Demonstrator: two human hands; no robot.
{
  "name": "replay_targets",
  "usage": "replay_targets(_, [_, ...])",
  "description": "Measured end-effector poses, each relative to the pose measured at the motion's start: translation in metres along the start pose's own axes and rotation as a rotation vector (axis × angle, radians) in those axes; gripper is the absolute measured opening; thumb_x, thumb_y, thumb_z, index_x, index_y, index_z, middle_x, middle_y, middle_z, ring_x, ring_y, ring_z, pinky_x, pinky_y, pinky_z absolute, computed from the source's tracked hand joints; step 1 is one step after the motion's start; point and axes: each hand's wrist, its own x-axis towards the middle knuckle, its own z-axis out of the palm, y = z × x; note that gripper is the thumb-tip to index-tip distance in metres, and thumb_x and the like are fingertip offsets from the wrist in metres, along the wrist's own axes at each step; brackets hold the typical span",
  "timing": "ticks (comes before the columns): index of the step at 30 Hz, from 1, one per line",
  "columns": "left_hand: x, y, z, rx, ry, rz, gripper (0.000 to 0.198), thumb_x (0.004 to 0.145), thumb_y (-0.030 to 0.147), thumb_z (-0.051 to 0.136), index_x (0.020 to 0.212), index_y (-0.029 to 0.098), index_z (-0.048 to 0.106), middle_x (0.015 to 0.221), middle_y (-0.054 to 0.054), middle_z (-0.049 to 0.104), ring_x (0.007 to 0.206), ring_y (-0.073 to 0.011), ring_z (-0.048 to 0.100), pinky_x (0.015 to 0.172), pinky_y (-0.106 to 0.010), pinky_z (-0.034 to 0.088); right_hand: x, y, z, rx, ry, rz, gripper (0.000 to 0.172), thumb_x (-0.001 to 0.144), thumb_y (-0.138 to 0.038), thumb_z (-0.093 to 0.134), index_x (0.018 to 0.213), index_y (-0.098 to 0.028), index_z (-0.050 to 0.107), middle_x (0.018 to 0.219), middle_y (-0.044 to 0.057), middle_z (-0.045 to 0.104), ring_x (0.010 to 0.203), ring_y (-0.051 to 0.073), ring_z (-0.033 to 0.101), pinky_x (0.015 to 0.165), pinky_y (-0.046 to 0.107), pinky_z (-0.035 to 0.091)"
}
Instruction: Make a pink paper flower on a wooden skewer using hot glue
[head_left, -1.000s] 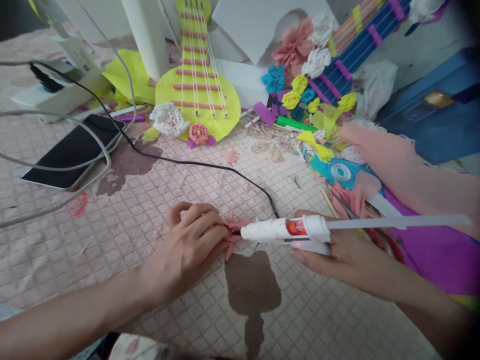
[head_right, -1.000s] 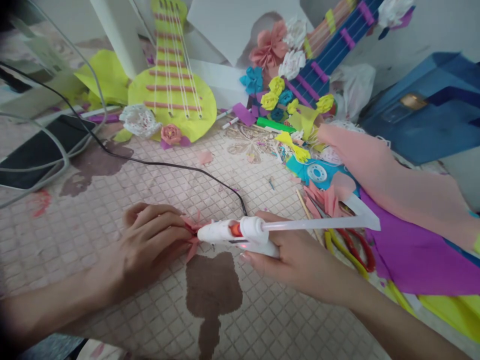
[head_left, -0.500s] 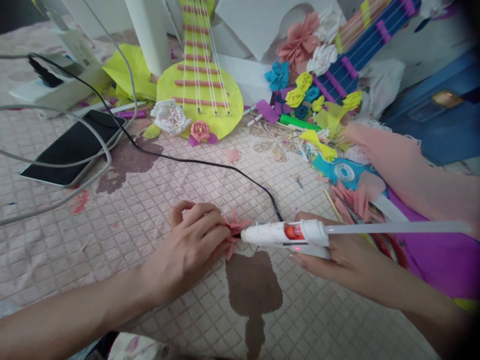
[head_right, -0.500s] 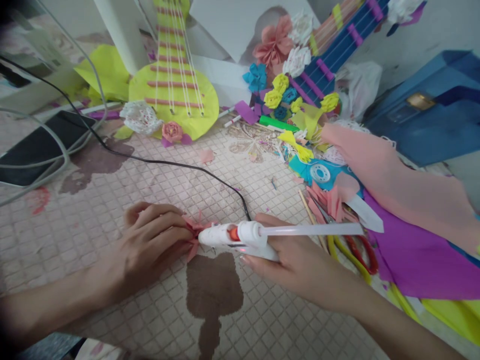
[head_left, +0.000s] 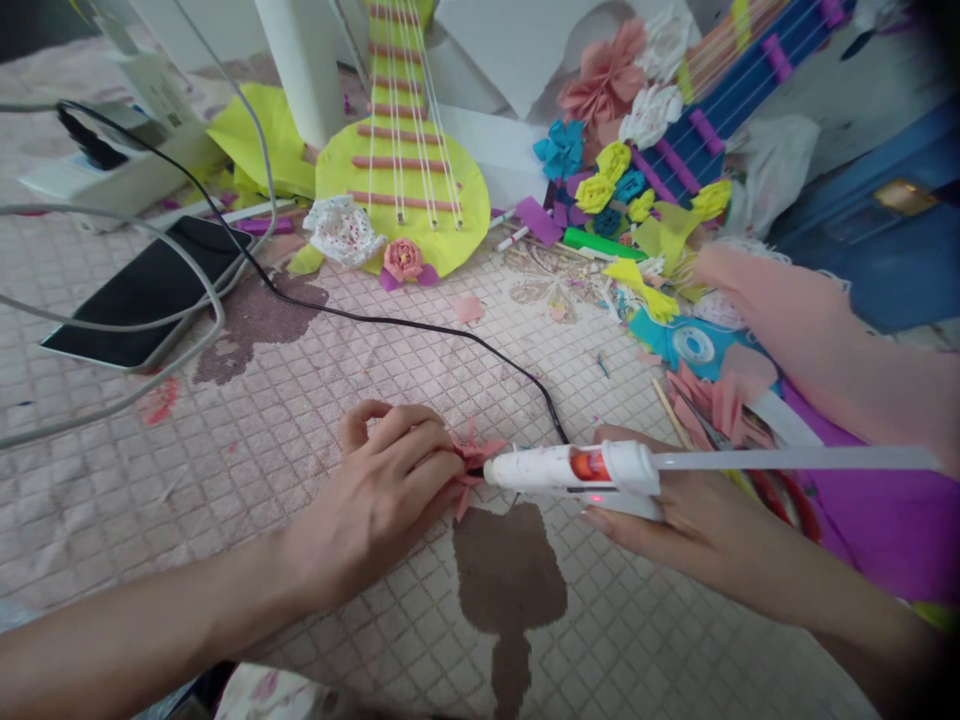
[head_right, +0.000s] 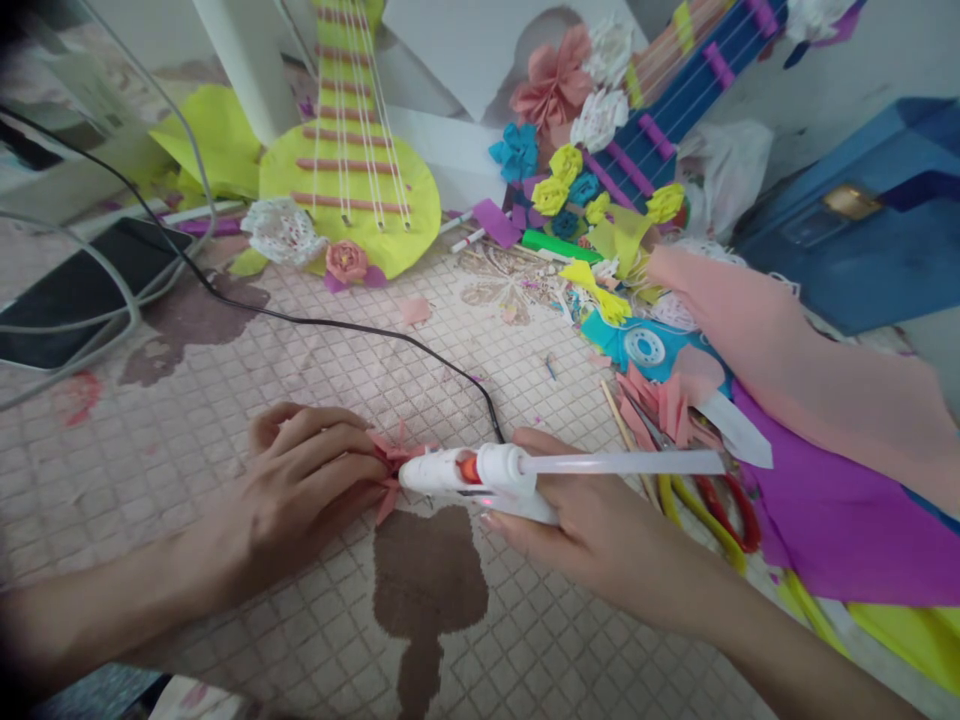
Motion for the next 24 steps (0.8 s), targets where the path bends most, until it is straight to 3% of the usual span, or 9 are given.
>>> replay_targets(6, [0.0022, 0.0, -0.0008, -0.005, 0.003, 0.004, 0.01, 0.093, 0.023, 0.05, 0.093, 0.021, 0.06, 0.097, -0.002, 0.063, 0.1, -0.0195, 0.05, 0.089, -0.04, 0.034, 0.0014, -0.0016, -0.0001, 0.008, -0.035, 0.012, 0.017, 0.089, -0.041, 0.046, 0.084, -0.026, 0.05, 0.078, -0.002, 0.054, 0.066, 0.015, 0.054, 0.057, 0.026, 0.043])
replay_targets(17, [0.0007, -0.0017, 0.0007, -0.007, 0.003, -0.004, 0.009, 0.092, 0.024, 0.052, 0.093, 0.021, 0.06, 0.099, -0.001, 0.063, 0.1, -0.019, 0.05, 0.089, -0.04, 0.032, -0.0042, 0.0037, 0.0033, -0.12, 0.041, -0.009, 0.016, 0.086, -0.039, 0.052, 0.08, -0.026, 0.045, 0.076, -0.003, 0.053, 0.064, 0.016, 0.052, 0.06, 0.029, 0.045])
replay_targets(24, [0.0029, -0.0001, -0.0008, -0.024, 0.021, -0.043, 0.008, 0.091, 0.025, 0.054, 0.088, 0.022, 0.061, 0.093, 0.001, 0.065, 0.096, -0.0182, 0.05, 0.087, -0.04, 0.028, -0.0046, 0.0077, 0.0043, -0.077, 0.105, 0.024, 0.017, 0.082, -0.038, 0.057, 0.081, -0.027, 0.044, 0.07, -0.005, 0.054, 0.059, 0.013, 0.054, 0.05, 0.024, 0.044])
